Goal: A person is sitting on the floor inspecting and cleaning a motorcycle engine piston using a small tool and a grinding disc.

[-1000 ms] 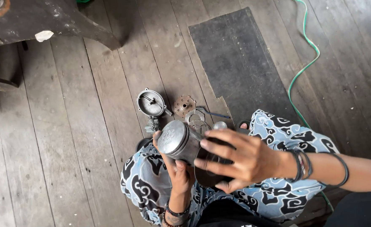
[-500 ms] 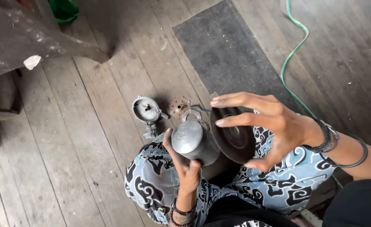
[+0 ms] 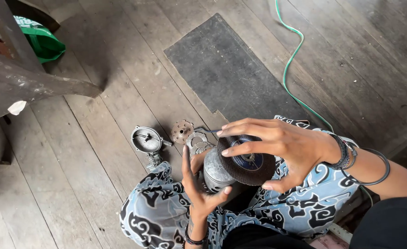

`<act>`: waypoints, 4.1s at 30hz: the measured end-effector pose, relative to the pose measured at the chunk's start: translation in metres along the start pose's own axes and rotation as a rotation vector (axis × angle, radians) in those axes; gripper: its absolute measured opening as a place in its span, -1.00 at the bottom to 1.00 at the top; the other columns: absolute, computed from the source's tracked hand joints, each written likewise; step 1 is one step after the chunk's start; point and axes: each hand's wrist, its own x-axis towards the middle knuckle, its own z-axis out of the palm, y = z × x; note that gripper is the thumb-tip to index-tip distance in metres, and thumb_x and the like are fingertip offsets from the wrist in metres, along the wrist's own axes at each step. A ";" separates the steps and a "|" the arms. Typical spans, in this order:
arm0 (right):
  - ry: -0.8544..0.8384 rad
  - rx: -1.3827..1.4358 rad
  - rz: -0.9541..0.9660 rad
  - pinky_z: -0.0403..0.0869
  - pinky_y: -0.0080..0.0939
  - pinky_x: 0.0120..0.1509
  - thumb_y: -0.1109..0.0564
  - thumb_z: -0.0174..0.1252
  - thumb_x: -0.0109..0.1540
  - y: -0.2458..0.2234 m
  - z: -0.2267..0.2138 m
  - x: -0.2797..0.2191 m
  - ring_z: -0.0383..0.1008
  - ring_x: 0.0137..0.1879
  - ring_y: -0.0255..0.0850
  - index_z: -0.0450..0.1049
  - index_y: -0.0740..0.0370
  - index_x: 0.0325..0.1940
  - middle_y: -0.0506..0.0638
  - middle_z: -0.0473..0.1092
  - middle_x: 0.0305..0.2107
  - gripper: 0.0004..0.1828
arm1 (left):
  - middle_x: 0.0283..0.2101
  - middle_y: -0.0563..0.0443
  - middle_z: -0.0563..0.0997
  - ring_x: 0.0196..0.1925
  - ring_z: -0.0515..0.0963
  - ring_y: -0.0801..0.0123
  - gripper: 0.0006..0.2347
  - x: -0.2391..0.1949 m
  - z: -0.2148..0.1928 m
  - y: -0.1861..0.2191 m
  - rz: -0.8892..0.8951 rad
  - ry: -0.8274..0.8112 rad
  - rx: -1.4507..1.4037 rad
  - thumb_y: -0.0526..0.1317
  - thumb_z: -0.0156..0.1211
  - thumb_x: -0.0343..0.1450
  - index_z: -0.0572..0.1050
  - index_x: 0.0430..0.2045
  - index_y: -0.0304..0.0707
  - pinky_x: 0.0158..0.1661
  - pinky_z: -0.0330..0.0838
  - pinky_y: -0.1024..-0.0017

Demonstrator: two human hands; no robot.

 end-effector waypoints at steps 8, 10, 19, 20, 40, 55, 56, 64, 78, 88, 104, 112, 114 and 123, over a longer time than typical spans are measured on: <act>0.141 0.075 -0.005 0.37 0.44 0.38 -0.45 0.04 0.16 0.002 0.011 -0.022 0.32 0.39 0.35 0.37 0.22 0.20 0.37 0.25 0.26 -0.20 | -0.06 -0.28 0.66 -0.11 0.70 0.12 -0.01 0.015 0.029 0.015 0.062 -0.014 -0.014 -0.12 0.53 0.10 0.01 0.40 -0.41 -0.06 0.63 0.26; 0.180 0.070 -0.004 0.39 0.41 0.38 -0.47 0.06 0.16 0.004 0.010 -0.028 0.33 0.38 0.34 0.39 0.22 0.17 0.36 0.26 0.25 -0.19 | -0.06 -0.27 0.66 -0.13 0.70 0.14 0.01 0.020 0.035 0.016 0.075 -0.027 -0.029 -0.12 0.54 0.09 -0.01 0.43 -0.36 -0.08 0.62 0.26; 0.300 -0.118 -0.033 0.46 0.36 0.38 -0.11 0.11 0.08 -0.007 0.007 -0.027 0.41 0.34 0.29 0.45 0.11 0.12 0.22 0.36 0.17 -0.44 | -0.01 -0.26 0.67 0.01 0.68 0.11 0.08 0.029 0.037 0.019 0.118 -0.068 0.024 -0.09 0.61 0.05 -0.07 0.41 -0.41 0.12 0.52 0.16; 0.285 -0.114 -0.042 0.46 0.35 0.34 -0.10 0.12 0.03 -0.006 0.006 -0.024 0.43 0.31 0.27 0.47 0.12 0.08 0.21 0.37 0.15 -0.44 | -0.03 -0.25 0.67 0.00 0.68 0.12 0.09 0.028 0.036 0.016 0.103 -0.051 0.016 -0.13 0.60 0.04 -0.08 0.42 -0.39 0.11 0.52 0.17; 0.278 -0.139 -0.144 0.53 0.29 0.28 -0.13 0.11 0.04 -0.005 0.013 0.014 0.48 0.24 0.28 0.53 0.17 0.01 0.26 0.42 0.08 -0.46 | -0.05 -0.19 0.69 -0.04 0.66 0.16 -0.43 0.035 0.025 0.015 0.213 0.250 0.079 -0.17 0.56 -0.02 0.53 -0.12 -0.24 0.06 0.59 0.20; 0.240 -0.247 -0.153 0.49 0.30 0.20 -0.23 0.13 -0.02 -0.005 0.021 0.027 0.56 0.13 0.23 0.59 0.12 -0.09 0.29 0.46 0.03 -0.45 | 0.01 -0.05 0.68 -0.01 0.66 0.25 -0.48 0.022 0.003 0.018 0.214 0.277 0.303 -0.14 0.64 0.04 0.57 -0.13 -0.14 0.12 0.58 0.24; 0.249 -0.238 -0.157 0.49 0.30 0.19 -0.21 0.14 -0.04 -0.005 0.019 0.030 0.56 0.13 0.24 0.59 0.13 -0.10 0.29 0.46 0.02 -0.45 | 0.02 -0.02 0.68 -0.02 0.65 0.24 -0.50 0.021 0.005 0.017 0.280 0.231 0.309 -0.11 0.65 0.07 0.58 -0.13 -0.11 0.10 0.58 0.28; 0.240 -0.261 -0.142 0.49 0.31 0.17 -0.25 0.11 -0.02 -0.004 0.024 0.032 0.56 0.11 0.21 0.60 0.11 -0.12 0.30 0.47 0.01 -0.44 | 0.03 -0.02 0.67 -0.02 0.62 0.23 -0.52 0.023 0.000 0.015 0.231 0.256 0.357 -0.15 0.63 0.07 0.59 -0.15 -0.15 0.10 0.62 0.31; 0.237 -0.249 -0.132 0.50 0.30 0.19 -0.28 0.01 0.08 0.000 0.028 0.020 0.56 0.13 0.20 0.59 0.06 -0.07 0.27 0.49 0.01 -0.46 | -0.04 -0.06 0.70 -0.03 0.70 0.25 -0.48 0.021 0.001 -0.002 0.247 0.252 0.279 -0.09 0.68 0.01 0.59 -0.19 -0.15 0.15 0.57 0.25; 0.275 -0.212 -0.129 0.51 0.31 0.16 -0.20 0.09 0.01 0.003 0.024 0.017 0.54 0.17 0.23 0.55 0.11 -0.01 0.24 0.44 0.07 -0.43 | -0.03 0.02 0.70 0.01 0.64 0.21 -0.42 0.019 0.011 -0.009 0.224 0.288 0.266 -0.05 0.67 -0.02 0.54 -0.14 -0.06 0.16 0.58 0.21; 0.321 -0.178 -0.135 0.48 0.27 0.12 -0.16 0.10 0.01 -0.006 0.019 0.017 0.54 0.13 0.27 0.56 0.23 -0.09 0.29 0.47 0.00 -0.46 | -0.08 -0.04 0.70 -0.01 0.66 0.14 -0.41 0.022 0.021 -0.001 0.225 0.248 0.234 -0.07 0.66 -0.03 0.51 -0.16 -0.11 0.11 0.59 0.16; 0.329 -0.177 -0.137 0.48 0.31 0.18 -0.18 0.05 0.06 -0.003 0.019 0.016 0.53 0.16 0.27 0.56 0.23 -0.07 0.27 0.47 0.01 -0.46 | -0.14 0.01 0.66 -0.07 0.67 0.12 -0.35 0.023 0.030 0.011 0.283 0.217 0.208 -0.08 0.69 0.01 0.37 -0.09 -0.08 0.03 0.64 0.13; 0.309 -0.191 -0.106 0.48 0.28 0.19 -0.16 0.15 -0.02 -0.004 0.023 0.007 0.52 0.18 0.23 0.57 0.14 -0.02 0.26 0.47 0.04 -0.44 | -0.06 -0.06 0.71 -0.04 0.66 0.24 -0.40 0.024 0.024 0.005 0.159 0.252 0.226 -0.07 0.65 -0.09 0.57 -0.17 -0.17 0.13 0.58 0.20; 0.325 -0.148 -0.095 0.48 0.33 0.22 -0.19 0.07 0.06 -0.005 0.020 0.001 0.52 0.18 0.27 0.55 0.23 -0.05 0.27 0.46 0.02 -0.45 | -0.11 -0.09 0.72 -0.07 0.66 0.18 -0.44 0.018 0.026 0.005 0.172 0.231 0.184 -0.19 0.60 -0.12 0.57 -0.23 -0.19 0.09 0.59 0.17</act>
